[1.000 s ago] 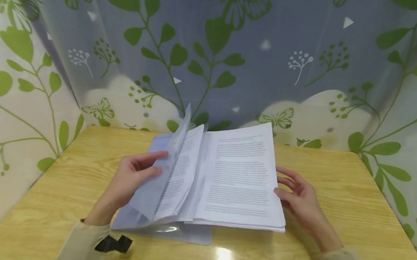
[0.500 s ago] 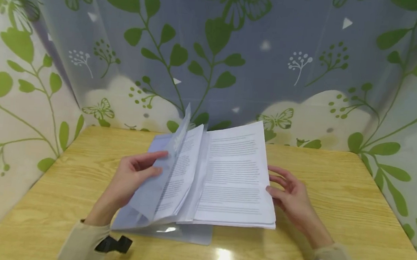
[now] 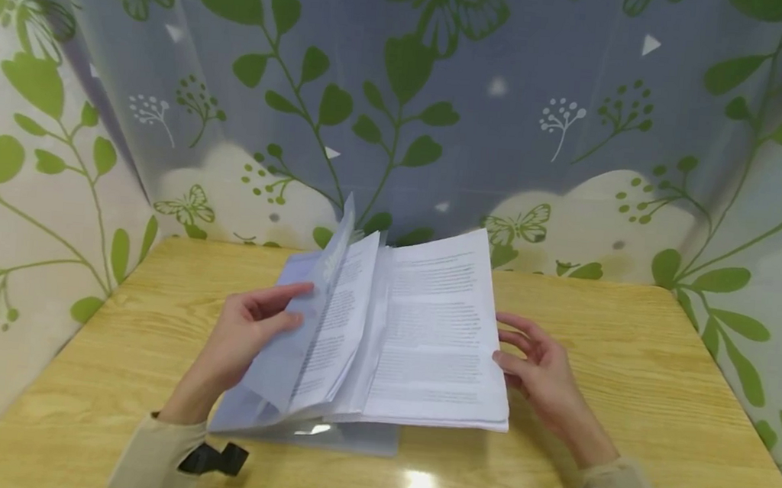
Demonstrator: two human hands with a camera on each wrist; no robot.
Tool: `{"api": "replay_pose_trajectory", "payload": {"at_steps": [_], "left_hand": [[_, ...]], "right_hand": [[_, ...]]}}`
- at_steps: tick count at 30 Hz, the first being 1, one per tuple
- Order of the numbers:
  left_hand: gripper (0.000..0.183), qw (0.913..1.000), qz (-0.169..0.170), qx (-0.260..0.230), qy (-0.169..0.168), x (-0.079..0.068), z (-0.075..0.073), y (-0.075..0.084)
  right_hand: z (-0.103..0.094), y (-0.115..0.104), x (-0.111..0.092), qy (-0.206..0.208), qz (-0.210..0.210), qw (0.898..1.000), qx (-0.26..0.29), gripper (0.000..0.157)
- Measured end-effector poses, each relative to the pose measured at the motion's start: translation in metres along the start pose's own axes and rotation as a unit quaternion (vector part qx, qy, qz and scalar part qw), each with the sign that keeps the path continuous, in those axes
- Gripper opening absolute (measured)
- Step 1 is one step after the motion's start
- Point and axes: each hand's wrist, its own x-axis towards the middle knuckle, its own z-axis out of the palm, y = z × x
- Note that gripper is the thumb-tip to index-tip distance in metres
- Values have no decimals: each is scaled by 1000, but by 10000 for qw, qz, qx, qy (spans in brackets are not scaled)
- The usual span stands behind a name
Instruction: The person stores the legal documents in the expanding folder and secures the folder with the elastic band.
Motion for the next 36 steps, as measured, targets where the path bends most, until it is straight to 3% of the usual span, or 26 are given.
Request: {"api": "replay_pose_trajectory", "payload": {"at_steps": [36], "left_hand": [[41,10000,44,-6,-6,1,1,-1]], "right_hand": [[23,2,10,64,193,9997,-167,50]]}}
